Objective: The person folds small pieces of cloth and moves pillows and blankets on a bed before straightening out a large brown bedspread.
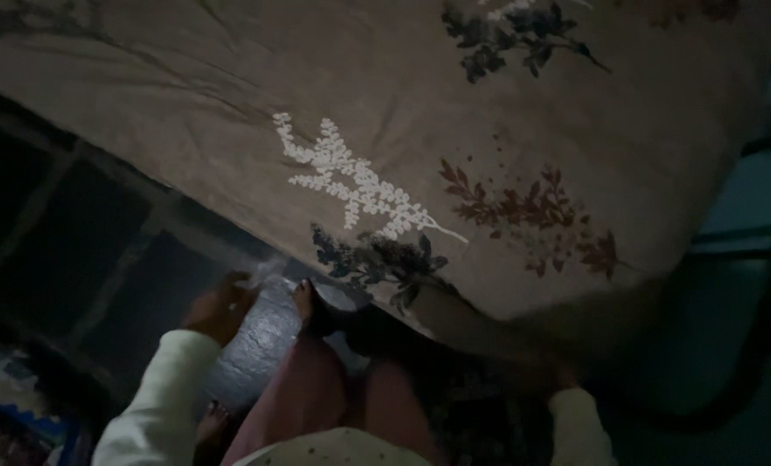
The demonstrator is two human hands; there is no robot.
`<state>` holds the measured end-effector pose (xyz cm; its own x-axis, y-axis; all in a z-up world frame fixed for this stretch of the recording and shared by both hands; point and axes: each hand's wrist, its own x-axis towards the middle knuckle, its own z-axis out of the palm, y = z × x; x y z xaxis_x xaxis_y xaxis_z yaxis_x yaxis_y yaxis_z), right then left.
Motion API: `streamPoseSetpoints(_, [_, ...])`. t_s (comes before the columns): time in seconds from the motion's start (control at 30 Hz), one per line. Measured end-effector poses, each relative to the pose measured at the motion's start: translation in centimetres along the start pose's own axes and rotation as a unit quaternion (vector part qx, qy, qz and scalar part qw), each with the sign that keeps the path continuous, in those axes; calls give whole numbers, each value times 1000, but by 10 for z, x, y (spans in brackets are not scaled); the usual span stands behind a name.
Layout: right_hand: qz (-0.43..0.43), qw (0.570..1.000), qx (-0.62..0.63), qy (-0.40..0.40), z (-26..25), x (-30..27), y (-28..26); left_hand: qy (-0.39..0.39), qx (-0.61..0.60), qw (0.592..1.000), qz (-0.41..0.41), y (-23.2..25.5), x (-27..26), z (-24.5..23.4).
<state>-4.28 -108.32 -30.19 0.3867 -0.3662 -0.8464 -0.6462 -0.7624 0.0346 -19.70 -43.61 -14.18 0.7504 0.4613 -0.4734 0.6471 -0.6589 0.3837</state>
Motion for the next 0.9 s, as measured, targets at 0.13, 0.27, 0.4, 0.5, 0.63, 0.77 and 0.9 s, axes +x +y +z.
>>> streamPoseSetpoints(0.13, [-10, 1000, 27, 10, -7, -4, -12, -33, -77, 996, 44, 31, 24, 28])
streamPoseSetpoints(0.27, [10, 998, 64, 26, -26, -16, 0, -55, 153, 957, 241, 85, 40, 50])
streamPoseSetpoints(0.4, [30, 992, 108, 51, -49, -33, 0, -111, -42, 987, 105, 151, 41, 65])
streamPoseSetpoints(0.5, [37, 989, 132, 56, -52, -44, -12, -82, 58, 943, 318, 164, 40, 74])
streamPoseSetpoints(0.63, [44, 985, 153, 62, -54, -55, -29, 21, 65, 918, 391, 153, 42, 100])
streamPoseSetpoints(0.77, [60, 981, 175, 64, -43, -65, -22, -44, 47, 928, 368, 139, 38, 110])
streamPoseSetpoints(0.9, [75, 974, 202, 72, -36, -75, -9, -102, 62, 963, 243, 144, 21, 122])
